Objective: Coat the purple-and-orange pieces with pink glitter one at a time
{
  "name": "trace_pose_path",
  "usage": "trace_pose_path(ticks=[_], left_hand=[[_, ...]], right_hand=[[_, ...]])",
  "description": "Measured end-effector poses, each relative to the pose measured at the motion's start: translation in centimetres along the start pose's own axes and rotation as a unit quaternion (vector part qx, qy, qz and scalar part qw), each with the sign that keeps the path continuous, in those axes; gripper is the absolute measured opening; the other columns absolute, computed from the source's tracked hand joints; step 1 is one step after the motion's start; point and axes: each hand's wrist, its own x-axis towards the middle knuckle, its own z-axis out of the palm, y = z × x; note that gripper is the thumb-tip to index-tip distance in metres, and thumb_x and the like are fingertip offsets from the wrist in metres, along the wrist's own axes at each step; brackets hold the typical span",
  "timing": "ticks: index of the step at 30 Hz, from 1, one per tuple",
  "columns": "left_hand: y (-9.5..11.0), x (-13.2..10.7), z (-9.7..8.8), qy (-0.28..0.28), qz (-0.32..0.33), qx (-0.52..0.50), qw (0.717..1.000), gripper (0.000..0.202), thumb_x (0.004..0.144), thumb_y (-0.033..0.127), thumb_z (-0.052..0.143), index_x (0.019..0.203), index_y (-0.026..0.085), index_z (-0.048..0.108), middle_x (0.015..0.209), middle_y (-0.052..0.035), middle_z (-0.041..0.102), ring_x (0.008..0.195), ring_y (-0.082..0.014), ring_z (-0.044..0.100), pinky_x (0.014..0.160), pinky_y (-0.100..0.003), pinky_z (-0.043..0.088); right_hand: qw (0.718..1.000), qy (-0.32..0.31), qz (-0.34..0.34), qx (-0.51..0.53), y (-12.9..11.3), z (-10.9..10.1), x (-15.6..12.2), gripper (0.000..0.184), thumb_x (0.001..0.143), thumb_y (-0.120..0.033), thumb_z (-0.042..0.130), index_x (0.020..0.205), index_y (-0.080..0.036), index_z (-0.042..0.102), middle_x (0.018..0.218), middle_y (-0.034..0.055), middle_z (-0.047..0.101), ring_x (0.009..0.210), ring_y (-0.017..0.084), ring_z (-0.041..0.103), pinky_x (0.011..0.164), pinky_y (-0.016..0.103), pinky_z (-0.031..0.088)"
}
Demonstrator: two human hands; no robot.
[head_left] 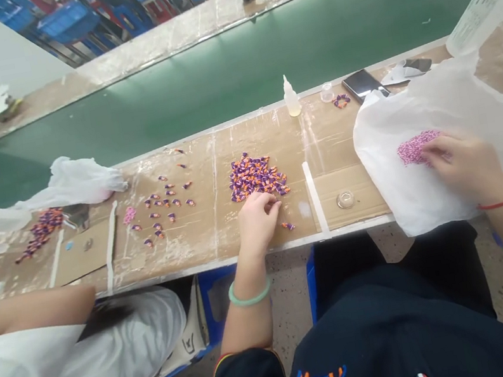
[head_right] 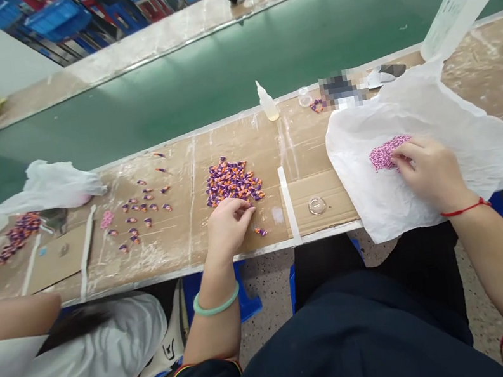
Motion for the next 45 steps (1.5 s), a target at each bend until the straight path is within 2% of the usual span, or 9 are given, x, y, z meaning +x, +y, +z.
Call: trace_pose_path(ticks=[12, 16, 19, 21, 23, 26, 29, 41, 45], left_hand=[[1.2, 0.8, -0.9, -0.079, 0.084, 0.179, 0.977, 0.022, 0.081, 0.011, 0.05, 0.092, 0.018, 0.067, 0.092, -0.0094, 0.07, 0.085, -0.0253, 0.066, 0.07, -0.032, 0.044], [0.2, 1.0, -1.3, -0.078, 0.091, 0.079, 0.99, 0.039, 0.079, 0.016, 0.049, 0.112, 0.019, 0.071, 0.09, -0.0072, 0.07, 0.08, -0.024, 0.066, 0.073, -0.033, 0.049], [-0.8, 0.7, -1.4, -0.073, 0.024, -0.124, 0.989, 0.037, 0.078, 0.028, 0.057, 0.11, 0.02, 0.073, 0.092, -0.0061, 0.07, 0.076, -0.022, 0.068, 0.073, -0.034, 0.055], [-1.1, 0.4, -1.3, -0.078, -0.062, -0.289, 0.952, 0.034, 0.073, 0.034, 0.068, 0.103, 0.02, 0.075, 0.088, -0.0051, 0.071, 0.075, -0.0212, 0.069, 0.071, -0.033, 0.059], [-0.9, 0.2, -1.3, -0.071, -0.146, -0.434, 0.886, 0.034, 0.064, 0.036, 0.08, 0.095, 0.021, 0.074, 0.08, -0.0022, 0.071, 0.073, -0.0193, 0.07, 0.068, -0.03, 0.061], [0.0, 0.0, -1.4, -0.042, -0.212, -0.559, 0.8, 0.039, 0.049, 0.033, 0.092, 0.081, 0.022, 0.073, 0.072, 0.0016, 0.07, 0.069, -0.0142, 0.07, 0.065, -0.023, 0.061], [1.0, -0.1, -1.9, -0.028, -0.224, -0.594, 0.772, 0.043, 0.042, 0.033, 0.097, 0.074, 0.021, 0.071, 0.068, 0.003, 0.069, 0.064, -0.0105, 0.068, 0.061, -0.017, 0.059], [3.2, -2.9, -1.9, -0.069, -0.181, -0.585, 0.787, 0.039, 0.044, 0.035, 0.098, 0.073, 0.022, 0.075, 0.065, 0.0006, 0.069, 0.057, -0.0122, 0.064, 0.054, -0.02, 0.057], [3.6, -3.8, -1.0, -0.11, -0.112, -0.57, 0.807, 0.028, 0.054, 0.034, 0.095, 0.069, 0.022, 0.075, 0.071, -0.0003, 0.069, 0.057, -0.0115, 0.062, 0.054, -0.021, 0.056]], right_hand=[[0.98, -0.036, 0.115, 0.161, -1.2, -0.3, 0.5, 0.01, 0.082, -0.026, 0.064, 0.079, -0.02, 0.072, 0.087, 0.0073, 0.071, 0.077, 0.019, 0.06, 0.075, 0.033, 0.047], [0.898, -0.011, 0.253, 0.361, -1.4, -0.5, 0.4, 0.014, 0.077, -0.032, 0.073, 0.082, -0.019, 0.071, 0.087, 0.0057, 0.071, 0.08, 0.02, 0.064, 0.073, 0.034, 0.053], [0.858, -0.011, 0.284, 0.427, -1.6, -0.8, 0.4, 0.022, 0.077, -0.04, 0.075, 0.084, -0.02, 0.069, 0.081, 0.0036, 0.071, 0.076, 0.018, 0.067, 0.07, 0.033, 0.055], [0.833, -0.007, 0.297, 0.466, -1.6, -1.0, 0.6, 0.026, 0.075, -0.043, 0.077, 0.084, -0.021, 0.067, 0.08, 0.0024, 0.07, 0.075, 0.016, 0.067, 0.071, 0.033, 0.057], [0.813, -0.001, 0.304, 0.496, -1.7, -1.1, 0.8, 0.031, 0.071, -0.046, 0.08, 0.084, -0.022, 0.066, 0.082, 0.0015, 0.07, 0.075, 0.015, 0.067, 0.073, 0.033, 0.058], [0.794, -0.001, 0.31, 0.523, -1.8, -1.2, 1.1, 0.039, 0.066, -0.05, 0.083, 0.085, -0.023, 0.064, 0.082, 0.0006, 0.07, 0.076, 0.015, 0.068, 0.075, 0.033, 0.059], [0.789, -0.004, 0.312, 0.53, -2.2, -1.4, 1.2, 0.043, 0.065, -0.049, 0.086, 0.089, -0.023, 0.062, 0.077, -0.0004, 0.07, 0.075, 0.016, 0.069, 0.072, 0.032, 0.058], [0.807, -0.008, 0.288, 0.515, -3.2, -2.5, 0.5, 0.031, 0.07, -0.04, 0.086, 0.087, -0.018, 0.074, 0.089, 0.0044, 0.073, 0.081, 0.016, 0.066, 0.076, 0.033, 0.057], [0.798, 0.0, 0.285, 0.531, -3.8, -2.3, 0.3, 0.032, 0.068, -0.044, 0.085, 0.08, -0.018, 0.072, 0.078, 0.0022, 0.071, 0.073, 0.015, 0.065, 0.071, 0.033, 0.057]])
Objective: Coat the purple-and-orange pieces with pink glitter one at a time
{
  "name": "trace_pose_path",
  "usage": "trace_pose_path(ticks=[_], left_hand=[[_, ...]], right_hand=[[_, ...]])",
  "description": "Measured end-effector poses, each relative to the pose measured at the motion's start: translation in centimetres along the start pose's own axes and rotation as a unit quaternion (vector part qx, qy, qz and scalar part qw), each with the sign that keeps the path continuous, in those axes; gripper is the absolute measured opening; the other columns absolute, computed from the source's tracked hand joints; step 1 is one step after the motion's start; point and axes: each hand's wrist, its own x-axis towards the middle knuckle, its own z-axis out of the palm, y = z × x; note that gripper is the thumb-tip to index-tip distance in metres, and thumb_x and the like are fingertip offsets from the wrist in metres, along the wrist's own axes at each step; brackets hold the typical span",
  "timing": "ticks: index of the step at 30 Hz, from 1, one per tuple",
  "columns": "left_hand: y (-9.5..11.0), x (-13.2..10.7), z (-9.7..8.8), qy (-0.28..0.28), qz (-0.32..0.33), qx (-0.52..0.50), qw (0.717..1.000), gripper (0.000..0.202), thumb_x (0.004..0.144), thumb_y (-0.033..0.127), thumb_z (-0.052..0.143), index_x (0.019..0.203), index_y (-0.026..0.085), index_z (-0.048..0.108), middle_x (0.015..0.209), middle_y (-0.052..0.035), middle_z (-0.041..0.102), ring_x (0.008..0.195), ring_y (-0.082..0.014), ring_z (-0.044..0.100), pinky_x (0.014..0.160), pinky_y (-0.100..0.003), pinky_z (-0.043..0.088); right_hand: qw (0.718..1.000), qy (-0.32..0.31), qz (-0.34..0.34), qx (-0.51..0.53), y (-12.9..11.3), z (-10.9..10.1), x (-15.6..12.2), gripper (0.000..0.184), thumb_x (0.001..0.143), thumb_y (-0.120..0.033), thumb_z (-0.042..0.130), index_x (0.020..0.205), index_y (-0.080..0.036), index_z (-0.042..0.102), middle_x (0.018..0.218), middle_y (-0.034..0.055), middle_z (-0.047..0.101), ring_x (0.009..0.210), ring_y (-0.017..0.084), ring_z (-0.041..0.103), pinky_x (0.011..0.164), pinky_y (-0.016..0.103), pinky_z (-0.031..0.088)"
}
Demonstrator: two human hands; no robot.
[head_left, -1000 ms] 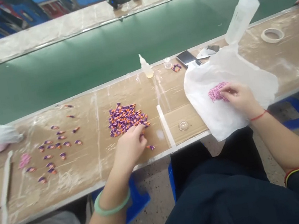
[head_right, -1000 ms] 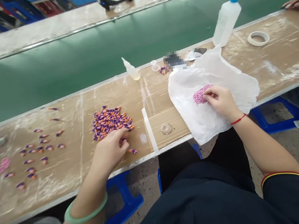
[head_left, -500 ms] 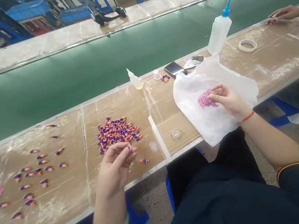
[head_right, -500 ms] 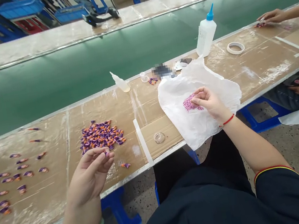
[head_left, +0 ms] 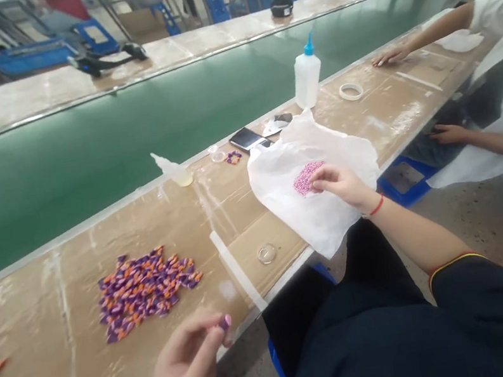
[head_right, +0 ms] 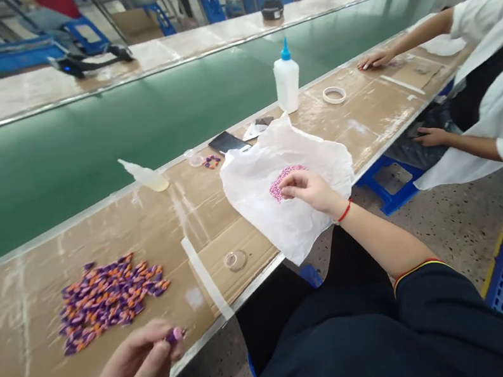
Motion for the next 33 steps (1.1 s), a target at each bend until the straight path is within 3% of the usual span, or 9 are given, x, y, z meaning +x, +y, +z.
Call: trace_pose_path(ticks=[5, 15, 20, 26, 33], left_hand=[[-1.2, -0.2, 2.0, -0.037, 0.047, -0.012, 0.998, 0.026, 0.062, 0.04, 0.091, 0.071, 0.022, 0.074, 0.069, 0.0001, 0.067, 0.048, -0.0094, 0.056, 0.047, -0.02, 0.05], [-1.8, -1.3, 4.4, -0.116, 0.001, -0.014, 0.993, 0.026, 0.072, 0.038, 0.084, 0.077, 0.018, 0.069, 0.071, -0.0026, 0.066, 0.052, -0.0107, 0.055, 0.052, -0.023, 0.049], [-1.9, -2.0, 5.3, -0.1, -0.003, -0.034, 0.994, 0.025, 0.075, 0.038, 0.082, 0.077, 0.018, 0.068, 0.071, -0.002, 0.065, 0.054, -0.0102, 0.055, 0.055, -0.023, 0.047], [-2.2, -1.3, 5.7, -0.168, 0.046, 0.007, 0.985, 0.025, 0.081, 0.042, 0.077, 0.082, 0.018, 0.074, 0.073, -0.004, 0.065, 0.055, -0.0116, 0.055, 0.055, -0.026, 0.048], [-0.9, -0.2, 8.5, -0.214, 0.08, -0.01, 0.973, 0.02, 0.085, 0.039, 0.074, 0.087, 0.02, 0.075, 0.072, -0.002, 0.065, 0.056, -0.0106, 0.056, 0.059, -0.025, 0.047]], right_hand=[[0.999, 0.01, -0.001, 0.047, 0.0, 0.7, -1.1, 0.031, 0.067, -0.043, 0.086, 0.079, -0.018, 0.072, 0.075, 0.0007, 0.07, 0.069, 0.013, 0.063, 0.066, 0.029, 0.054], [0.989, 0.04, 0.02, 0.139, -0.4, 1.9, -4.1, 0.027, 0.071, -0.038, 0.085, 0.089, -0.022, 0.074, 0.075, -0.0012, 0.072, 0.069, 0.012, 0.068, 0.069, 0.028, 0.057], [0.986, 0.013, 0.017, 0.167, -1.5, 2.6, -5.3, 0.024, 0.071, -0.035, 0.087, 0.09, -0.024, 0.077, 0.073, -0.0018, 0.074, 0.069, 0.012, 0.071, 0.067, 0.027, 0.06], [0.986, -0.017, -0.009, 0.166, -3.0, 3.3, -6.2, 0.021, 0.071, -0.031, 0.087, 0.089, -0.026, 0.078, 0.07, -0.0022, 0.075, 0.068, 0.014, 0.073, 0.065, 0.028, 0.063], [0.983, -0.052, -0.029, 0.171, -4.1, 3.6, -7.2, 0.016, 0.076, -0.024, 0.084, 0.091, -0.026, 0.079, 0.075, -0.0012, 0.077, 0.071, 0.014, 0.075, 0.069, 0.027, 0.066]])
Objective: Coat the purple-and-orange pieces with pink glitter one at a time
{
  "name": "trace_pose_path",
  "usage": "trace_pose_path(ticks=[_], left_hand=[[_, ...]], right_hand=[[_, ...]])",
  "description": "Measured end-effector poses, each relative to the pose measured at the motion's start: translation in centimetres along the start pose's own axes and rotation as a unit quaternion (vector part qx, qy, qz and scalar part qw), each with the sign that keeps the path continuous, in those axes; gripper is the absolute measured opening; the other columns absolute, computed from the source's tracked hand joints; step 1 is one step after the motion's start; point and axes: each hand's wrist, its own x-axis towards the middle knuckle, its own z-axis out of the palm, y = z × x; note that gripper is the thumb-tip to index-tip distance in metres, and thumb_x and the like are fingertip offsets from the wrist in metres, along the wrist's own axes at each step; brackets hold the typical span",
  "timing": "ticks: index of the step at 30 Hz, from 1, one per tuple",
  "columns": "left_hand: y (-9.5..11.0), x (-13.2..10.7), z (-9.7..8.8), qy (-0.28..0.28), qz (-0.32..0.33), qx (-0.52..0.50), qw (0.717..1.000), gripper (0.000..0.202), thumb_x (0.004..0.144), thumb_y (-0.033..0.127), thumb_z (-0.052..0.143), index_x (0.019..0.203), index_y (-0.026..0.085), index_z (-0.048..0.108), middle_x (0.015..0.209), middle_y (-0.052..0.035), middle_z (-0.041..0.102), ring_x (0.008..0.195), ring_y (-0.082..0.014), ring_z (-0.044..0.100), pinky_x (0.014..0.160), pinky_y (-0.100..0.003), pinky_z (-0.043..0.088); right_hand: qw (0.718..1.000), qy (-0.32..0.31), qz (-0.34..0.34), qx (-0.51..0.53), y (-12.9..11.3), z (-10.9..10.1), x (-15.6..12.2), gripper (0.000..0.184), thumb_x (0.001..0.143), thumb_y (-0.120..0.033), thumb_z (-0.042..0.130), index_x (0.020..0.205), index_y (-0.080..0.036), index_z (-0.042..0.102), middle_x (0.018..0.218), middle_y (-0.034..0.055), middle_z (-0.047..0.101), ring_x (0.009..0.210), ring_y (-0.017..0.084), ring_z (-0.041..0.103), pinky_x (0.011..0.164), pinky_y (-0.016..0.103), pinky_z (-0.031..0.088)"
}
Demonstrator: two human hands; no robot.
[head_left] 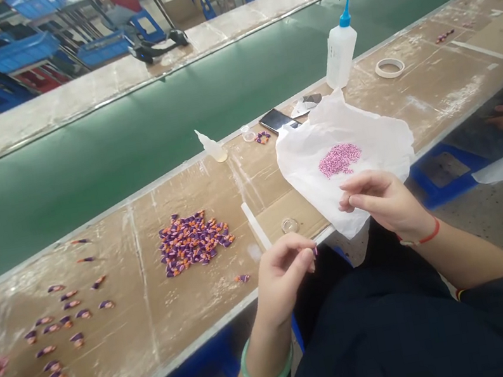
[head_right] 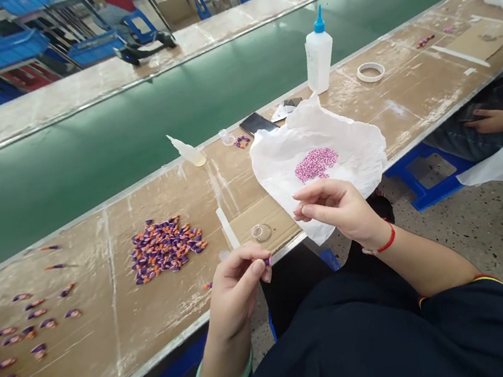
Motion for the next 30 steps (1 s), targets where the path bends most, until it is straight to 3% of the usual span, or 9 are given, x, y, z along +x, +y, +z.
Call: trace_pose_path(ticks=[8, 11, 13, 18, 21, 23, 25, 27, 30], left_hand=[[2.0, 1.3, 2.2, 0.01, 0.0, 0.048, 0.999, 0.027, 0.084, 0.046, 0.073, 0.082, 0.019, 0.074, 0.067, -0.002, 0.063, 0.053, -0.012, 0.052, 0.054, -0.027, 0.045], [3.1, 1.7, 2.9, 0.018, 0.022, 0.107, 0.994, 0.026, 0.085, 0.045, 0.071, 0.08, 0.019, 0.073, 0.066, -0.0029, 0.064, 0.056, -0.0138, 0.053, 0.056, -0.028, 0.045], [3.6, 2.1, 3.1, 0.016, 0.012, 0.111, 0.994, 0.026, 0.085, 0.044, 0.071, 0.078, 0.019, 0.072, 0.065, -0.0023, 0.063, 0.056, -0.0137, 0.053, 0.055, -0.028, 0.044], [3.4, 2.6, 3.3, -0.011, -0.017, 0.108, 0.994, 0.025, 0.085, 0.041, 0.069, 0.074, 0.018, 0.069, 0.058, 0.0002, 0.06, 0.052, -0.0126, 0.05, 0.053, -0.026, 0.043], [3.1, 2.7, 2.9, 0.001, -0.01, 0.157, 0.988, 0.023, 0.086, 0.037, 0.066, 0.075, 0.018, 0.07, 0.065, -0.0021, 0.066, 0.06, -0.0153, 0.057, 0.057, -0.026, 0.044], [2.8, 2.8, 2.6, 0.006, -0.017, 0.175, 0.984, 0.021, 0.086, 0.036, 0.067, 0.076, 0.018, 0.072, 0.07, -0.003, 0.069, 0.066, -0.0168, 0.06, 0.059, -0.026, 0.045], [2.6, 2.9, 2.4, 0.006, -0.023, 0.174, 0.984, 0.021, 0.085, 0.037, 0.068, 0.076, 0.018, 0.072, 0.072, -0.0027, 0.07, 0.068, -0.0169, 0.06, 0.061, -0.026, 0.045], [2.2, 2.9, 2.3, 0.005, -0.022, 0.162, 0.987, 0.021, 0.084, 0.037, 0.07, 0.076, 0.018, 0.071, 0.071, -0.0015, 0.068, 0.068, -0.0163, 0.059, 0.062, -0.026, 0.045], [1.4, 2.6, 2.2, 0.012, -0.01, 0.144, 0.99, 0.018, 0.084, 0.034, 0.072, 0.076, 0.019, 0.07, 0.071, -0.0001, 0.066, 0.069, -0.0155, 0.059, 0.064, -0.025, 0.045]], right_hand=[[0.987, -0.064, -0.03, -0.144, -1.9, 0.7, -1.0, 0.025, 0.083, -0.023, 0.077, 0.108, -0.024, 0.072, 0.079, 0.0003, 0.077, 0.074, 0.016, 0.075, 0.066, 0.026, 0.063], [0.96, -0.085, -0.102, -0.246, -2.4, 1.2, -1.0, 0.02, 0.086, -0.02, 0.073, 0.105, -0.024, 0.073, 0.083, 0.0015, 0.077, 0.074, 0.016, 0.075, 0.066, 0.026, 0.062], [0.916, -0.097, -0.198, -0.335, -2.5, 1.3, -0.8, 0.02, 0.088, -0.016, 0.069, 0.105, -0.027, 0.074, 0.087, 0.0016, 0.078, 0.074, 0.016, 0.075, 0.068, 0.028, 0.062], [0.771, -0.175, -0.411, -0.455, -2.4, 1.0, -0.2, 0.043, 0.094, -0.008, 0.056, 0.132, -0.027, 0.063, 0.1, 0.0018, 0.078, 0.084, 0.016, 0.074, 0.073, 0.03, 0.062], [0.672, -0.205, -0.482, -0.523, -2.8, 1.0, 0.3, 0.03, 0.097, -0.013, 0.056, 0.122, -0.023, 0.069, 0.096, 0.0029, 0.078, 0.083, 0.016, 0.073, 0.071, 0.029, 0.061], [0.592, -0.2, -0.524, -0.579, -3.0, 1.1, 0.5, 0.023, 0.098, -0.017, 0.057, 0.112, -0.027, 0.073, 0.087, -0.0002, 0.077, 0.075, 0.013, 0.071, 0.063, 0.025, 0.059], [0.535, -0.193, -0.557, -0.606, -3.0, 1.2, 0.8, 0.021, 0.097, -0.019, 0.059, 0.106, -0.03, 0.074, 0.08, -0.0025, 0.075, 0.067, 0.011, 0.067, 0.056, 0.022, 0.056], [0.515, -0.192, -0.578, -0.603, -2.9, 1.2, 0.9, 0.017, 0.097, -0.021, 0.06, 0.104, -0.027, 0.075, 0.076, -0.0017, 0.073, 0.064, 0.01, 0.064, 0.054, 0.022, 0.054], [0.511, -0.183, -0.593, -0.594, -2.5, 1.2, 0.9, 0.015, 0.097, -0.022, 0.06, 0.1, -0.026, 0.074, 0.077, -0.0002, 0.071, 0.066, 0.011, 0.064, 0.054, 0.022, 0.054]])
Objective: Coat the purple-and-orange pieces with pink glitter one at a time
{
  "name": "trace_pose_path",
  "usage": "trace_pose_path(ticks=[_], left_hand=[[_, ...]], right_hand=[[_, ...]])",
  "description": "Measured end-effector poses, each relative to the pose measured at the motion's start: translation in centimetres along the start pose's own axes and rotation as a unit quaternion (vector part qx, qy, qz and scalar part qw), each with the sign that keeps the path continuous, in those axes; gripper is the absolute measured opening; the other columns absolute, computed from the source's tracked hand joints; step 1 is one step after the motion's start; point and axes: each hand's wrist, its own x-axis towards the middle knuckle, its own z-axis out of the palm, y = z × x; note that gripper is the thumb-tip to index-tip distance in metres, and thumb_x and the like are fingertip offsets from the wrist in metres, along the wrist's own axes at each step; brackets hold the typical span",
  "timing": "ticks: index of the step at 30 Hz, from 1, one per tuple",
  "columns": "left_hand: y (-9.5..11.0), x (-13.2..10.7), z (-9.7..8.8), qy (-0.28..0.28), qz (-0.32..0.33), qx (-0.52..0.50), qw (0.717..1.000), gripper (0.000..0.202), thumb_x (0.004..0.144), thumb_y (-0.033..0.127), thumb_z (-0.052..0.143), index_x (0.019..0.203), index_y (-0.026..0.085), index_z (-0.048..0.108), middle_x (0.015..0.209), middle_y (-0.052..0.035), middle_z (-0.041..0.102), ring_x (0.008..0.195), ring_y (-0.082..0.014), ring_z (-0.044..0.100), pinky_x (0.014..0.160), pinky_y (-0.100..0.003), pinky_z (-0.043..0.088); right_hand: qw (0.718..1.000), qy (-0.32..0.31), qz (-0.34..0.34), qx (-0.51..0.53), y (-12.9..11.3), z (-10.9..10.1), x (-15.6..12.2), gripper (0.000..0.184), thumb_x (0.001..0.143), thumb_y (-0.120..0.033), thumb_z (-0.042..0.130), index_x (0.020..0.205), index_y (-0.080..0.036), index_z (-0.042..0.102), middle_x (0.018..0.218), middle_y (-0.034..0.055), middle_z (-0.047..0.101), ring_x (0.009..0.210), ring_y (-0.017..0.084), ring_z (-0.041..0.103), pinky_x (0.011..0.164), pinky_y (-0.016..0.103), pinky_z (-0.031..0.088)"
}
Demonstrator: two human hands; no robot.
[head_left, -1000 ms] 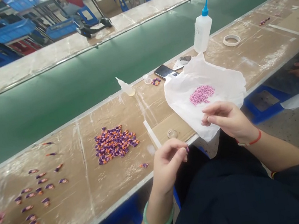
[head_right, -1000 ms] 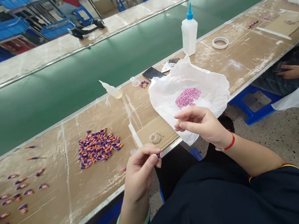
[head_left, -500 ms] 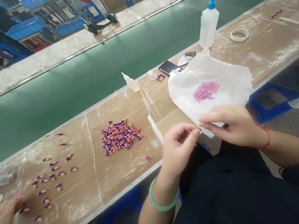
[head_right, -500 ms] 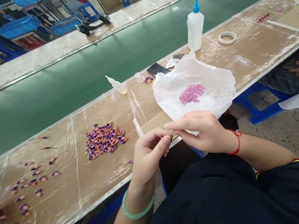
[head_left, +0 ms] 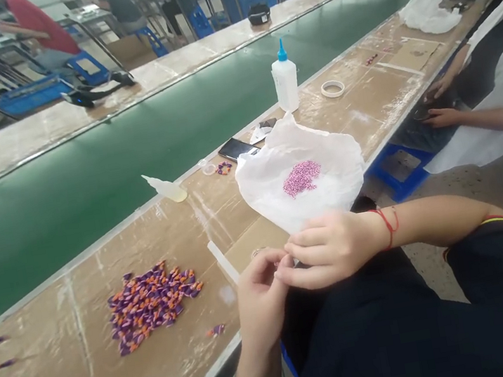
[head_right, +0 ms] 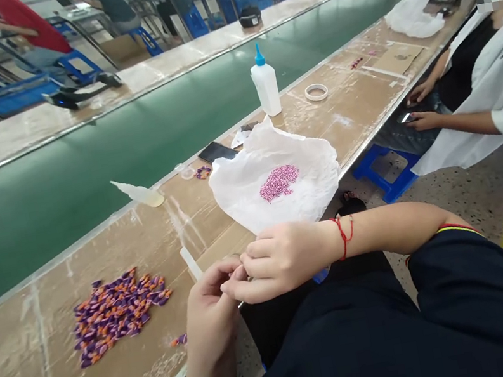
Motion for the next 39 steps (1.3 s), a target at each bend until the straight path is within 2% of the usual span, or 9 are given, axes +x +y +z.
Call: trace_pose_path(ticks=[4, 7, 11, 13, 16, 18, 19, 24, 39], left_hand=[[-1.3, -0.3, 0.2, 0.023, 0.026, -0.023, 0.999, 0.017, 0.085, 0.031, 0.072, 0.075, 0.019, 0.067, 0.07, 0.0013, 0.064, 0.069, -0.0143, 0.058, 0.065, -0.024, 0.045], [-1.7, -0.4, 0.3, 0.042, 0.069, -0.029, 0.996, 0.017, 0.087, 0.028, 0.071, 0.074, 0.02, 0.063, 0.068, 0.0028, 0.059, 0.067, -0.0126, 0.054, 0.066, -0.024, 0.045], [-1.0, -0.4, 0.4, 0.069, 0.151, 0.015, 0.986, 0.014, 0.09, 0.02, 0.066, 0.076, 0.02, 0.063, 0.068, 0.0035, 0.056, 0.066, -0.0114, 0.053, 0.064, -0.023, 0.044], [-0.5, -0.4, 0.4, 0.085, 0.209, 0.053, 0.973, 0.013, 0.089, 0.014, 0.064, 0.078, 0.02, 0.064, 0.069, 0.0034, 0.058, 0.065, -0.0108, 0.054, 0.062, -0.022, 0.044], [0.2, -0.4, 0.4, 0.105, 0.297, 0.118, 0.942, 0.015, 0.084, 0.006, 0.065, 0.083, 0.021, 0.065, 0.07, 0.0038, 0.061, 0.064, -0.0099, 0.055, 0.06, -0.021, 0.043], [0.4, -0.5, 0.4, 0.114, 0.326, 0.16, 0.925, 0.018, 0.081, 0.002, 0.066, 0.083, 0.02, 0.065, 0.069, 0.0044, 0.06, 0.063, -0.0094, 0.055, 0.059, -0.021, 0.043], [0.4, -0.5, 0.3, 0.118, 0.331, 0.177, 0.919, 0.019, 0.08, 0.001, 0.066, 0.083, 0.02, 0.065, 0.069, 0.0045, 0.06, 0.062, -0.0092, 0.055, 0.059, -0.021, 0.042], [0.4, -0.5, 0.2, 0.128, 0.321, 0.206, 0.916, 0.019, 0.081, 0.001, 0.065, 0.08, 0.02, 0.063, 0.068, 0.0048, 0.06, 0.059, -0.0084, 0.053, 0.057, -0.021, 0.042], [0.3, -1.0, -0.6, 0.082, 0.221, 0.194, 0.952, 0.017, 0.085, 0.011, 0.063, 0.071, 0.02, 0.061, 0.063, 0.004, 0.058, 0.057, -0.0105, 0.052, 0.056, -0.024, 0.041]], right_hand=[[1.0, 0.018, -0.006, -0.004, -0.2, 0.3, -0.3, 0.01, 0.096, -0.021, 0.062, 0.095, -0.02, 0.072, 0.08, 0.0011, 0.072, 0.071, 0.012, 0.066, 0.059, 0.023, 0.055], [0.999, 0.033, 0.002, 0.027, -0.1, 0.5, -0.4, 0.008, 0.096, -0.019, 0.063, 0.097, -0.014, 0.069, 0.085, 0.0023, 0.073, 0.079, 0.013, 0.069, 0.066, 0.024, 0.056], [0.981, 0.037, 0.086, 0.168, -0.2, 0.7, -0.1, 0.015, 0.1, -0.016, 0.052, 0.104, -0.013, 0.067, 0.101, 0.006, 0.075, 0.093, 0.013, 0.069, 0.076, 0.025, 0.056], [0.944, 0.038, 0.171, 0.28, -0.3, 0.8, 0.2, 0.017, 0.1, -0.015, 0.049, 0.103, -0.013, 0.066, 0.099, 0.0071, 0.075, 0.089, 0.013, 0.068, 0.079, 0.026, 0.056], [0.846, 0.009, 0.318, 0.429, -0.6, 0.8, 0.6, 0.011, 0.095, -0.02, 0.056, 0.093, -0.015, 0.064, 0.086, 0.004, 0.073, 0.075, 0.011, 0.064, 0.072, 0.023, 0.054], [0.793, -0.021, 0.372, 0.483, -0.9, 0.7, 0.8, 0.008, 0.091, -0.021, 0.059, 0.089, -0.015, 0.063, 0.08, 0.0019, 0.069, 0.069, 0.01, 0.061, 0.065, 0.022, 0.052], [0.781, -0.033, 0.383, 0.491, -1.0, 0.7, 0.9, 0.007, 0.09, -0.02, 0.058, 0.087, -0.015, 0.063, 0.077, 0.001, 0.068, 0.066, 0.01, 0.059, 0.063, 0.021, 0.05], [0.8, -0.053, 0.392, 0.451, -1.3, 0.8, 1.1, 0.01, 0.084, -0.015, 0.055, 0.076, -0.016, 0.061, 0.067, -0.0016, 0.059, 0.059, 0.009, 0.049, 0.058, 0.021, 0.04], [0.77, -0.069, 0.407, 0.487, -1.5, 1.5, 1.2, 0.007, 0.077, -0.012, 0.057, 0.072, -0.016, 0.059, 0.062, -0.0039, 0.057, 0.056, 0.008, 0.047, 0.055, 0.02, 0.038]])
